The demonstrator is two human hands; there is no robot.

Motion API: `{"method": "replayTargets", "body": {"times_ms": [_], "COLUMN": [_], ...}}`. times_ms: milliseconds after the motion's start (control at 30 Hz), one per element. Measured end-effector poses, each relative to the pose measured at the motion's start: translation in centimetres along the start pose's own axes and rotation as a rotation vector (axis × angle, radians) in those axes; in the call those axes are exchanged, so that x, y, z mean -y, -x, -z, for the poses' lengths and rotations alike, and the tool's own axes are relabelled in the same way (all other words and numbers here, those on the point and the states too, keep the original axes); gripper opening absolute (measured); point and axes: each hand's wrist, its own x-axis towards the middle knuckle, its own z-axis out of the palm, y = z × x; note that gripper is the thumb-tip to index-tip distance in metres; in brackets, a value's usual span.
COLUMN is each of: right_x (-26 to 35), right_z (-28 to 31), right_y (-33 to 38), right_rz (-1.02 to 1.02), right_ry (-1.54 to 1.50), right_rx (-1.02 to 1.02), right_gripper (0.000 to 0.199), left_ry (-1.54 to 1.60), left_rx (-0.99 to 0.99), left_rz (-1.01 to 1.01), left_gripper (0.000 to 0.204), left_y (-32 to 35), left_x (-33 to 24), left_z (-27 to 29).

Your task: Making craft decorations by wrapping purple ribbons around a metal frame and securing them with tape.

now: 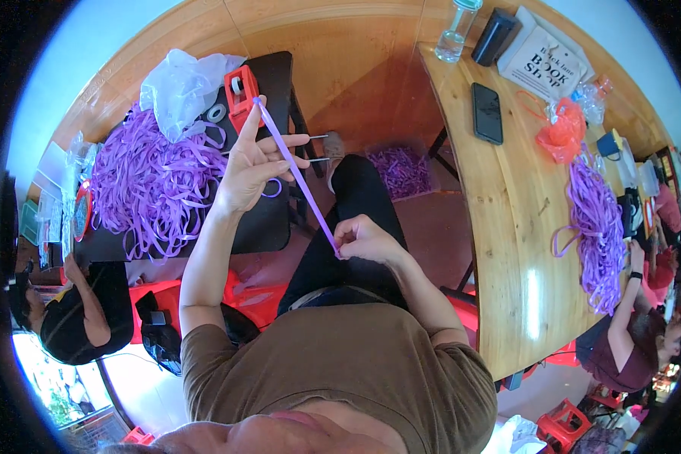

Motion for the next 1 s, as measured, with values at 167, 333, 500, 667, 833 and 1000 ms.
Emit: {"method": "replayTargets", "body": {"times_ms": [167,333,500,667,833,1000], "right_x": [0.11,0.3,0.57,0.59,0.5,0.49], "right_z": [0.36,0.42,0.57,0.59,0.6,0.74], "right_y": [0.05,0.05,0.18,0.18,0.15,0.3], "right_rz": [-0.015,-0.011,-0.013,0.016,0.008,0.007], "right_ry": [-0.018,-0.037,-0.047,-0.037,-0.039,-0.036], "right_rx": [0.04,0.092,0.128,0.143,0.154,0.144], "right_gripper": [0.01,0.012,0.012,0.011,0.01,0.01], "left_ry": [-0.03,0.025,0.038,0.06,0.109,0.096], "left_rx": [0.033,0.083,0.083,0.073,0.106,0.089], "left_rz": [0.009,-0.007,-0.006,-0.007,-0.001,-0.009], "left_gripper": [0.098,0.1,0.101,0.1,0.098,0.098], "left_y": [-0.2,-0.33,-0.25,-0.28,-0.34,-0.47], "left_x": [-0.1,0.01,0.07,0.21,-0.02,0.04], "left_z": [-0.12,-0.01,-0.03,-0.16,-0.49,-0.67]}}
